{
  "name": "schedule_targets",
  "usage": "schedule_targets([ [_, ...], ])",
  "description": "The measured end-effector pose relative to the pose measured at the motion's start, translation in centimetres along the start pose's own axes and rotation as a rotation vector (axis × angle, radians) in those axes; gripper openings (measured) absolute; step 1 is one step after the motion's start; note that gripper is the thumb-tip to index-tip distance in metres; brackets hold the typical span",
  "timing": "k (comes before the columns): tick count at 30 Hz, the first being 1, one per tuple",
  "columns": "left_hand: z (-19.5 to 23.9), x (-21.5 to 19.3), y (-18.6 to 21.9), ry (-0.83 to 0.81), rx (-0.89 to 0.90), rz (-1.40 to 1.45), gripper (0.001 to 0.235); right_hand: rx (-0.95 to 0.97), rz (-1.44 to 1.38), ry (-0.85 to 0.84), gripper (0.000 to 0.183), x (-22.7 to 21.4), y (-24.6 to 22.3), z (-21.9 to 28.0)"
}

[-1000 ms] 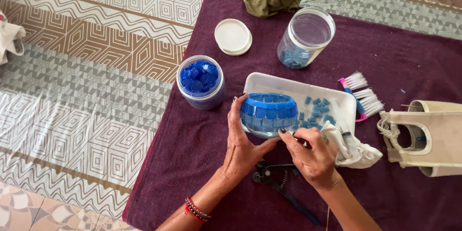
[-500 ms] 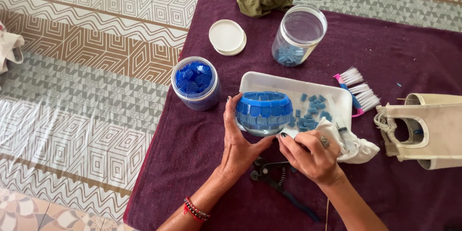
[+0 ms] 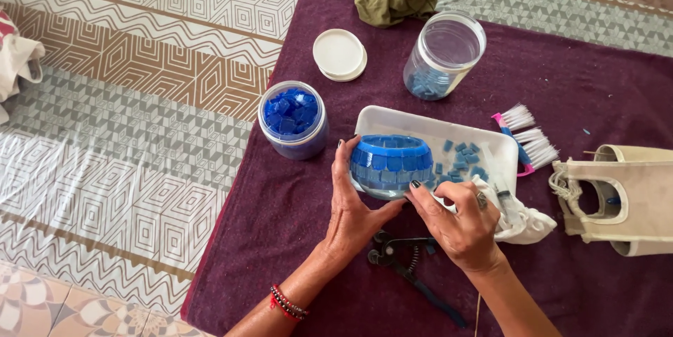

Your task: A person is decorating a blue glass bowl by cutting and applying small blue mosaic tiles.

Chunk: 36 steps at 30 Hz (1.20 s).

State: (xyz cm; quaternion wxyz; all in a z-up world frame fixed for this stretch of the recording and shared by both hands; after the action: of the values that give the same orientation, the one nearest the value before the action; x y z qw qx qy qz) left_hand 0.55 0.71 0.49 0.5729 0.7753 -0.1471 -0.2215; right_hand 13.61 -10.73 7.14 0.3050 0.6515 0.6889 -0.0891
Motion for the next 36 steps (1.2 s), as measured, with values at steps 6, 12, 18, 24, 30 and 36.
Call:
schedule_targets([
  [6,-0.1,0.0,0.1,0.013,0.029,-0.018,0.131,-0.018,0.043,-0.007,0.008,0.1,-0.3,0.6],
  [12,0.1,-0.3,0.9,-0.047,-0.043,-0.023,0.120,-0.116,0.108,-0.170,0.011,-0.9,-0.6,-0.1],
  [18,-0.1,0.1,0.2,0.011,0.040,-0.031,0.132,-0.191,0.154,0.036,0.013,0.4,-0.6,0.0],
  [24,-0.1,0.0,0.1,0.002,0.020,-0.014,0.132,-0.191,0.160,0.053,0.014,0.6,-0.4,0.1],
  [30,0.1,0.2,-0.1,0.020,0.040,-0.033,0.133,-0.221,0.141,0.083,0.016,0.3,-0.9,-0.7],
  [36,0.2,-0.9,1.4,0.041,0.074,-0.031,0.137,-0.222,0.111,0.067,0.014,-0.3,-0.3,0.0],
])
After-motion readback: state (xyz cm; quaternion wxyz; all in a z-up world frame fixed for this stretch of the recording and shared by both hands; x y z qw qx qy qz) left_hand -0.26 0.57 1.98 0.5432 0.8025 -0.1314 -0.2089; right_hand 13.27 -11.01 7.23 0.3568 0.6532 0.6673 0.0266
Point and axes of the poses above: each hand's wrist, its own z-axis away from the middle knuckle, its own x-axis out of the palm, y = z × x, the point moved 1 cm from there along -z, towards the middle knuckle, and after that the axes turned 11 degrees about -x, right-handed, at the moved point
